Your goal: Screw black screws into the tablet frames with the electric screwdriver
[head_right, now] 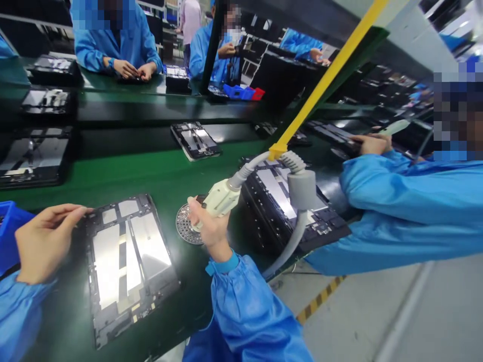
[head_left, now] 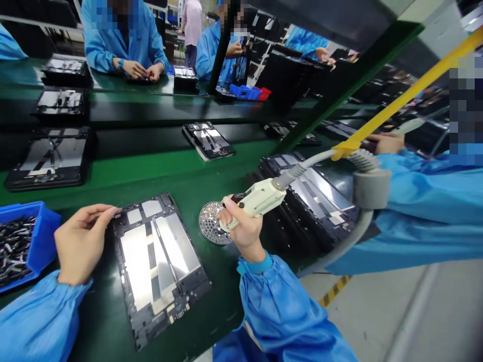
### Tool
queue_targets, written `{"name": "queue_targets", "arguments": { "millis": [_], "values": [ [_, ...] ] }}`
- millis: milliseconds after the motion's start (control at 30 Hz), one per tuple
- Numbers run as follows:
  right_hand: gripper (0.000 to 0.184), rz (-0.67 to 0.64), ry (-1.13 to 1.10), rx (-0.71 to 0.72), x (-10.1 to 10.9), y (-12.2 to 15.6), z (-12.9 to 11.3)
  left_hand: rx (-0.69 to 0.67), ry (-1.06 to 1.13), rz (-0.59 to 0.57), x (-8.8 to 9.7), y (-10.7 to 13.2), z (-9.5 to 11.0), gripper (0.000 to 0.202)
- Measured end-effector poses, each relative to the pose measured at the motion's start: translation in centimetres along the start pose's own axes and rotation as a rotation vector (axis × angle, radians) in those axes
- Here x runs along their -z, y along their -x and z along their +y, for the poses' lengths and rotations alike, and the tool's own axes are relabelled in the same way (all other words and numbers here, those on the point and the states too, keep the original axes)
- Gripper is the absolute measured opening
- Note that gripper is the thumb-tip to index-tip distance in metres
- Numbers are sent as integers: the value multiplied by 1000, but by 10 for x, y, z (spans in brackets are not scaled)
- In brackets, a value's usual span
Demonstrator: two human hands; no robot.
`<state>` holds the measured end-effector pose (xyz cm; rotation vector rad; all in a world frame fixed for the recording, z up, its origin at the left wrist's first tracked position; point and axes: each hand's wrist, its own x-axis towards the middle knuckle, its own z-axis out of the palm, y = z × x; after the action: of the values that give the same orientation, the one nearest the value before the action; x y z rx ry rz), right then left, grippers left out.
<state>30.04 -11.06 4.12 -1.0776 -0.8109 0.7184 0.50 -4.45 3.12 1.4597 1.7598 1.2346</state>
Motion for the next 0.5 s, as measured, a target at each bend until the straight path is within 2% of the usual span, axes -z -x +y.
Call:
{"name": "queue_targets", "arguments": {
  "millis": [167,500],
  "values": [
    [43,-10,37,-11,-3,0,3,59,-2,61,1,-8,-9,29],
    [48,-14,77,-18,-3,1,5,120,88,51,2,-12,-9,30]
  ]
}}
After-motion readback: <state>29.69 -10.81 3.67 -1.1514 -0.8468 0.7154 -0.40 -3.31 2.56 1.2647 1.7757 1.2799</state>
